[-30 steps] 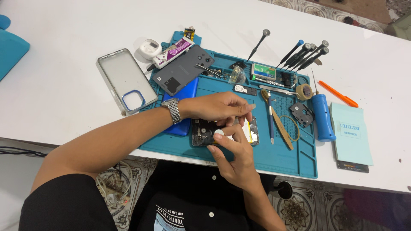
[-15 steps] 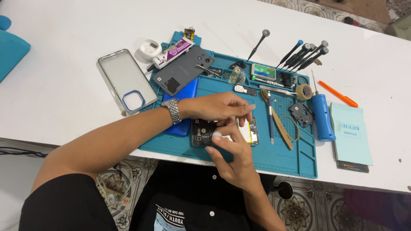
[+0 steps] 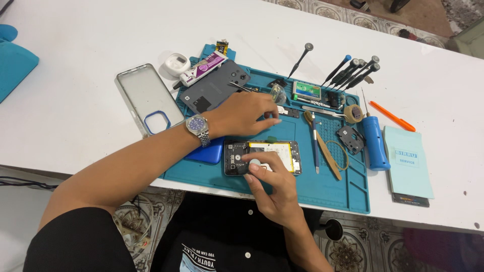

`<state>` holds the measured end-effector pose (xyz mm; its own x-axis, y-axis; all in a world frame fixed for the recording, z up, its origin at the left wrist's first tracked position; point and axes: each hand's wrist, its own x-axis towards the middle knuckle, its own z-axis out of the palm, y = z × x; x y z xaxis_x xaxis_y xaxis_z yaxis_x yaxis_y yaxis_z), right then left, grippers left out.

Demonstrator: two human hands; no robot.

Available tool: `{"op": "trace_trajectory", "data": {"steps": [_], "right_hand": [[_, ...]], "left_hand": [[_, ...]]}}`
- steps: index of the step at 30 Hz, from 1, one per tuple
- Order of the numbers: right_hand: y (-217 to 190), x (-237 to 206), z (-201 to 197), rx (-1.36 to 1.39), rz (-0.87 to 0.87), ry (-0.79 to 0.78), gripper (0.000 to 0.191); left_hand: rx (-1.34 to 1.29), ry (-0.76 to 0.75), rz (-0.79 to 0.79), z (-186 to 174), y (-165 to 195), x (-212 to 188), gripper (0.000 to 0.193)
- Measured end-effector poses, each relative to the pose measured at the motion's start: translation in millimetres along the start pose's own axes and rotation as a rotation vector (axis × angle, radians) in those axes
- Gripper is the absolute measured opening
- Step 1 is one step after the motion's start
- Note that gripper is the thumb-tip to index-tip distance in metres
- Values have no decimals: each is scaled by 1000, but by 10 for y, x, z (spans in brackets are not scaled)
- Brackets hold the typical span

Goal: The person repairs a disassembled smartphone on a blue silicone work mat. They use a screwdriver to unscrew and adjust internal components, reposition the phone body, and brush the interior with a wooden-handled brush while handling the battery and small parts.

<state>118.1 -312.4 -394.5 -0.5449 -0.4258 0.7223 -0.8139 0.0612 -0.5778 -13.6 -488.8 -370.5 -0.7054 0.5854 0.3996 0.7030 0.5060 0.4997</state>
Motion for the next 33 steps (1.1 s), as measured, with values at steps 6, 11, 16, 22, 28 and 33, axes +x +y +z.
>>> {"op": "trace_trajectory", "data": {"steps": [6,11,16,22,28,33], "right_hand": [[-80,74,-76,23,44,6,59],[-130,154,-138,-11,25,-1,63],[-114,209,-64,42,46,-23,63],[-28,265,101,96,51,-19,62],[12,285,170,41,22,-11,66],[50,257,112,40,34,20,68]], "left_hand": [[25,-90,25,-118,42,66,22],[18,-106,28,-148,58,117,21],[55,-93,31,-165,23,99,21],[43,-67,40,-257,-96,11,22],[122,-37,58,-313,-123,-10,24],[151,-35,59,-286,-74,45,25]]}}
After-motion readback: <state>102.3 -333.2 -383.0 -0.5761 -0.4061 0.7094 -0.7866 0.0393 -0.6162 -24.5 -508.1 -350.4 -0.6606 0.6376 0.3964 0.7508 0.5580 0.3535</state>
